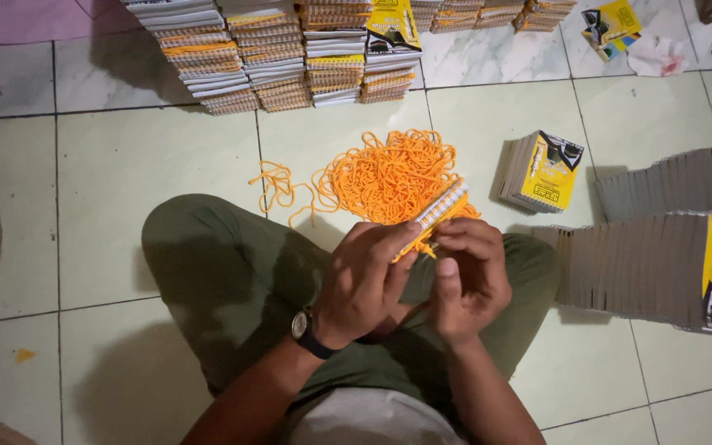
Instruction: The person sits on the floor and bundles stacks of yellow-covered notebooks using orange rubber bands. They pick up a stack, wrap a rubber band around it by hand, and place the finished bundle onto a larger pile of completed notebooks.
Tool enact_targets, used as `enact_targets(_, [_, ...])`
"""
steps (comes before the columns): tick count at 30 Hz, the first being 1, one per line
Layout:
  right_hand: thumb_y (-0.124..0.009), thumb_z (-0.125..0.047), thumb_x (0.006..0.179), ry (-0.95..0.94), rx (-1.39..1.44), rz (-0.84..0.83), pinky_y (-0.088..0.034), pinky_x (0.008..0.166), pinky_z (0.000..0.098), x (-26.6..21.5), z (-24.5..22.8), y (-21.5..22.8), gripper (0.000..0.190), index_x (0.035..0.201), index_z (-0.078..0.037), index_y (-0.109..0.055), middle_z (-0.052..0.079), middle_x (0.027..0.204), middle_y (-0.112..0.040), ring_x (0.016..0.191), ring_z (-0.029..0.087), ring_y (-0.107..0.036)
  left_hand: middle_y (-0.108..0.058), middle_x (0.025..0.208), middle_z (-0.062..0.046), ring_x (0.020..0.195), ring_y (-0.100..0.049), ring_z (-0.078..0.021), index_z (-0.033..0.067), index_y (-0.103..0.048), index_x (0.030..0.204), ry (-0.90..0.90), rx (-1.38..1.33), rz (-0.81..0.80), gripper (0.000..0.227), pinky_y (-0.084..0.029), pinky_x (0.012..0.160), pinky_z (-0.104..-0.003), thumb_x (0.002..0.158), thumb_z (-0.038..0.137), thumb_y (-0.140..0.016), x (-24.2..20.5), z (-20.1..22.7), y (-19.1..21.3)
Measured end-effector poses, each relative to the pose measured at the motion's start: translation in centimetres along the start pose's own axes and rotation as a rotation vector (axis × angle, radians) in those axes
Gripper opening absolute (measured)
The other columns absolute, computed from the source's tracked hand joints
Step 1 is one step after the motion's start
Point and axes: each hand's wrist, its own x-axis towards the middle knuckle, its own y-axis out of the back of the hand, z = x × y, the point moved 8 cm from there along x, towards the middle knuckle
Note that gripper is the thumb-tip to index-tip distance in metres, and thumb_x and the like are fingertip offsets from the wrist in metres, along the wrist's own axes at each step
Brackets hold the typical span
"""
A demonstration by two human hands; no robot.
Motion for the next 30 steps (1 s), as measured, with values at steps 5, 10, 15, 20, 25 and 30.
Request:
enact_targets(5, [-0.06,-0.008,0.098,-0.025,-0.092,-0.075,-0.053,0.085,0.0422,0.5,-1.0,0.2,0.02,0.091,0.008,-0.069,0.025,0.097,-0.064,0.096,0.034,-0.066,-0.072,0.102,-0.02,0.08,-0.074,-0.0343,-0.0051,-0.061,0.128,-0.035,0.002,-0.021,0.03,-0.059,0.071,-0.043,0.099,0.004,-0.058,0.6,0.6,0.2])
enact_targets(10, [-0.068,-0.005,0.093,-0.076,-0.13,-0.11,-0.054,0.087,0.0445,0.5,-1.1,0.3,0.015,0.092,0.01,-0.069,0.027,0.098,-0.065,0.097,0.036,-0.067,-0.072,0.102,-0.02,0.08,-0.074,-0.0332,-0.003,-0.058,0.133,-0.057,0.009,-0.038,0.033,-0.06,0.071,-0.043,0.101,0.004,-0.056,1.2,1.2,0.4])
enact_targets(15, [-0.064,-0.004,0.096,-0.105,-0.154,-0.151,-0.052,0.081,0.0434,0.9,-1.2,-0.2,0.014,0.091,0.009,-0.065,0.023,0.096,-0.061,0.091,0.033,-0.064,-0.071,0.102,-0.022,0.082,-0.074,-0.0346,-0.0047,-0.056,0.133,-0.083,0.012,-0.069,0.033,-0.059,0.071,-0.044,0.101,0.004,-0.056,1.3,1.2,0.2])
enact_targets(20, [-0.055,-0.006,0.1,-0.038,-0.269,-0.235,-0.047,0.07,0.0409,1.1,-1.5,-0.8,0.016,0.091,0.006,-0.059,0.02,0.091,-0.056,0.081,0.032,-0.058,-0.071,0.102,-0.021,0.083,-0.074,-0.0328,-0.0048,-0.057,0.132,-0.066,0.031,-0.09,0.033,-0.06,0.072,-0.042,0.101,0.005,-0.057,0.9,0.9,0.0])
enact_targets(25, [-0.043,-0.014,0.104,-0.062,-0.363,-0.373,-0.043,0.057,0.0384,-0.7,1.6,-0.3,0.02,0.093,0.0,-0.051,0.014,0.084,-0.05,0.067,0.025,-0.05,-0.072,0.104,-0.021,0.085,-0.075,-0.0329,-0.0051,-0.056,0.134,-0.066,0.047,-0.118,0.035,-0.06,0.072,-0.043,0.1,0.004,-0.058,0.8,0.6,-0.2])
enact_targets(30, [-0.053,-0.01,0.089,0.052,-0.499,-0.463,-0.049,0.065,0.0402,-2.1,4.4,0.8,0.01,0.092,-0.006,-0.044,0.012,0.085,-0.044,0.075,0.037,-0.055,-0.07,0.1,-0.019,0.081,-0.073,-0.0322,-0.0066,-0.062,0.124,-0.082,0.082,-0.144,0.026,-0.06,0.072,-0.042,0.099,0.002,-0.058,0.3,0.8,-0.7])
